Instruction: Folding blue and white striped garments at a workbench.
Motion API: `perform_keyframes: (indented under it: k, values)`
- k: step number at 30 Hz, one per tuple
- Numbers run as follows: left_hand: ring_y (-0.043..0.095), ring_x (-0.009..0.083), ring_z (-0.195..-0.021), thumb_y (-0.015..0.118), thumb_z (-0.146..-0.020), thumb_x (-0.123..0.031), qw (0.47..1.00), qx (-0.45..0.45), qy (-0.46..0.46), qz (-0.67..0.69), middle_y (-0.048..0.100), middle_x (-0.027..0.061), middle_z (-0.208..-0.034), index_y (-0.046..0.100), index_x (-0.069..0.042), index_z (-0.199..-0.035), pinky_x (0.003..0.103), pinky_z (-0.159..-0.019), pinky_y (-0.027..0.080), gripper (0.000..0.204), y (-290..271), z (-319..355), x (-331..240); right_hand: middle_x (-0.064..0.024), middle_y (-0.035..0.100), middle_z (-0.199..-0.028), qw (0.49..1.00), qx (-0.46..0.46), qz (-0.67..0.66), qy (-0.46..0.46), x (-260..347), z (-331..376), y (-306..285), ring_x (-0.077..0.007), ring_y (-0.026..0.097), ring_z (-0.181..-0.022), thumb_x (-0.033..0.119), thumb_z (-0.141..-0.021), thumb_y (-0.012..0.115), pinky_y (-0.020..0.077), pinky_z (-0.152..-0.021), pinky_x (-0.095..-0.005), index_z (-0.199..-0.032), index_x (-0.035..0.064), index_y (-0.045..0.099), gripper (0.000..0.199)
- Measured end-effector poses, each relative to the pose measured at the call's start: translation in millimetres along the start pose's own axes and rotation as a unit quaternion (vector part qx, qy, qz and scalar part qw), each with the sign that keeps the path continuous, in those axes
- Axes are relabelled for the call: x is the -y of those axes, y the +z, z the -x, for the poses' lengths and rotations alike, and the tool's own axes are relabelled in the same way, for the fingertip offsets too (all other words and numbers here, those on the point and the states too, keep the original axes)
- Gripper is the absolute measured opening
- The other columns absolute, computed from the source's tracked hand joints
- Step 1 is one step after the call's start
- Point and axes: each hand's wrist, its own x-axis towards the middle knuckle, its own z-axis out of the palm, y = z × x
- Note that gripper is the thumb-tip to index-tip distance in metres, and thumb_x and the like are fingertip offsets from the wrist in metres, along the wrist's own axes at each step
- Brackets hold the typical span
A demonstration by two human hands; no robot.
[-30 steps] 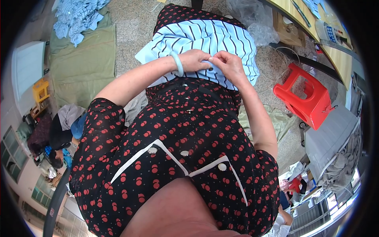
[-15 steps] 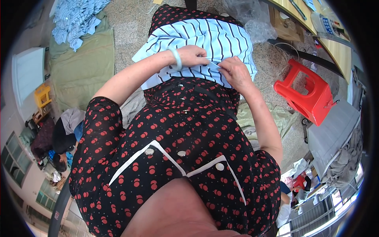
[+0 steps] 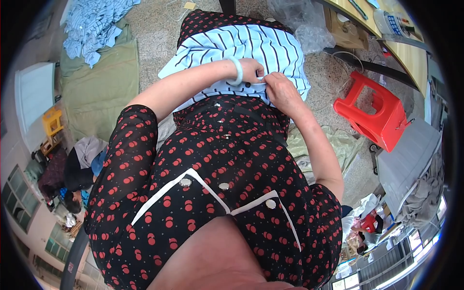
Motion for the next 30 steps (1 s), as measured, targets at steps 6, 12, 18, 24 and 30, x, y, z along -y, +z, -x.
perform_keyframes:
  k: [6, 12, 18, 24, 30]
  values:
    - [0.057, 0.0277, -0.065, 0.060, -0.074, -0.026, 0.993, -0.110, 0.030, -0.020, 0.059, 0.0154, -0.071, 0.062, -0.003, -0.084, 0.034, -0.062, 0.044, 0.025, 8.0, 6.1, -7.1, -0.0146, 0.054, -0.074, 0.999, -0.010, -0.022, 0.028, 3.3, -3.2, -9.7, -0.0307, 0.053, -0.075, 0.002, -0.071, 0.048, 0.0432, -0.068, -0.0397, -0.078, -0.0009, 0.055, 0.010]
    - [0.057, 0.0263, -0.069, 0.059, -0.075, -0.023, 0.970, -0.225, 0.089, -0.022, 0.060, 0.0130, -0.075, 0.061, -0.001, -0.082, 0.033, -0.064, 0.044, 0.023, 8.2, 12.1, -9.9, -0.0120, 0.054, -0.075, 0.998, -0.005, 0.035, 0.051, 1.5, -7.4, -10.0, -0.0290, 0.053, -0.075, 0.004, -0.070, 0.053, 0.0436, -0.065, -0.0369, -0.078, 0.0024, 0.056, 0.009]
    - [0.055, 0.0203, -0.063, 0.060, -0.075, -0.023, 0.978, -0.197, -0.002, 0.061, 0.060, 0.0097, -0.072, 0.062, -0.002, -0.080, 0.031, -0.060, 0.043, 0.022, 6.9, 10.2, -14.7, -0.0123, 0.055, -0.074, 0.997, -0.052, 0.021, 0.047, 4.0, -6.1, -9.7, -0.0288, 0.053, -0.074, 0.003, -0.068, 0.054, 0.0436, -0.065, -0.0369, -0.078, 0.0022, 0.056, 0.010]
    - [0.045, 0.0079, -0.056, 0.056, -0.076, -0.020, 0.965, -0.112, -0.105, 0.213, 0.056, 0.0030, -0.061, 0.061, 0.000, -0.076, 0.025, -0.052, 0.038, 0.020, -1.4, 14.7, -23.3, -0.0132, 0.055, -0.071, 0.997, -0.050, 0.029, 0.042, 2.0, -7.3, -6.5, -0.0299, 0.053, -0.073, 0.002, -0.069, 0.053, 0.0434, -0.064, -0.0376, -0.076, 0.0010, 0.055, 0.008]
    - [0.058, 0.0208, -0.066, 0.056, -0.072, -0.023, 0.965, -0.122, -0.106, 0.206, 0.062, 0.0141, -0.071, 0.065, -0.003, -0.077, 0.031, -0.064, 0.044, 0.023, 5.4, 9.3, -14.0, -0.0132, 0.054, -0.071, 0.994, -0.033, 0.100, 0.011, 3.3, -6.6, -4.4, -0.0300, 0.052, -0.072, 0.000, -0.070, 0.052, 0.0431, -0.065, -0.0383, -0.076, 0.0006, 0.053, 0.007]
